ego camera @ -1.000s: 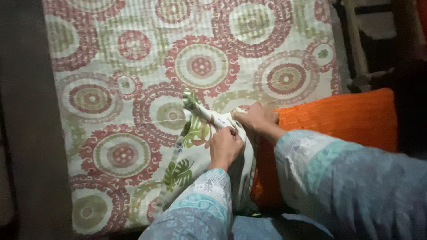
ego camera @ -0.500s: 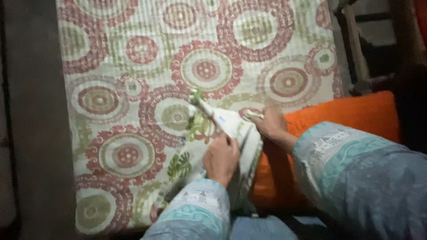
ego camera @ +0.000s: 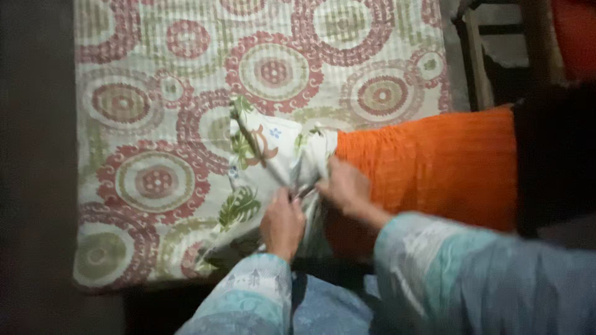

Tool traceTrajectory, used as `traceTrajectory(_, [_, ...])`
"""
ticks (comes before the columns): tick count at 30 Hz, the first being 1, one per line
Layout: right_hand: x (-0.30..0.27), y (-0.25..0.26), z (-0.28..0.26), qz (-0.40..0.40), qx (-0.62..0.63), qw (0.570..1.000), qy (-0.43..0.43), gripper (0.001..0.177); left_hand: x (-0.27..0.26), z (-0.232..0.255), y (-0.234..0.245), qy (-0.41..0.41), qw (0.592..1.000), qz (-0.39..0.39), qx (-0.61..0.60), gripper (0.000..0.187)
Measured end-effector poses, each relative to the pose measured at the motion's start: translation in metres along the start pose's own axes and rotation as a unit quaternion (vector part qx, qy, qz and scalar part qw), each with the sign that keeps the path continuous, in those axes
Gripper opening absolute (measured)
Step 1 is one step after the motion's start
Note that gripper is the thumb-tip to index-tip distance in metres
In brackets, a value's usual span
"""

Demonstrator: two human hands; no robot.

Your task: The person inserts an orange pillow into a white pillowcase with a green leaf pattern. They align the corners, push the pillow inside, and smooth the case to fit snugly. The finished pillow is placed on a patterned bedsheet.

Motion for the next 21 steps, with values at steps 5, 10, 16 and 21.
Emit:
traceTrajectory(5, [0.025, 0.004, 0.049, 0.079, 0.073, 0.994, -0.015, 0.046, -0.003, 0.029, -0.022, -0.057, 0.996, 0.039, -0.052, 0.026])
traceTrajectory(10, [-0.002, -0.046, 0.021, -0.066, 0.264, 0.954, -0.13, 0.06, 0.0, -0.032, -0.003, -0.019, 0.983, 0.101, -0.15, 0.021])
traceTrajectory(16, [-0.07, -0.063, -0.01, -0.152, 0.196, 0.964, -0.097, 0.072, -0.023, -0.057, -0.003, -0.006, 0.974, 0.104, -0.199, 0.028])
traceTrajectory(21, [-0.076, -0.05, 0.008, -0.073, 0.069, 0.995, -0.023, 0.057, -0.027, -0.04, 0.005, -0.023, 0.974, 0.083, -0.211, 0.029])
Point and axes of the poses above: each hand's wrist, its own x-axis towards the middle knuckle, its own y-axis out of the back of the hand, z = x × y, the point moved 8 cm from there along x, towards the middle knuckle, and after that the axes turned 2 degrees about z, right-handed, at the moved point
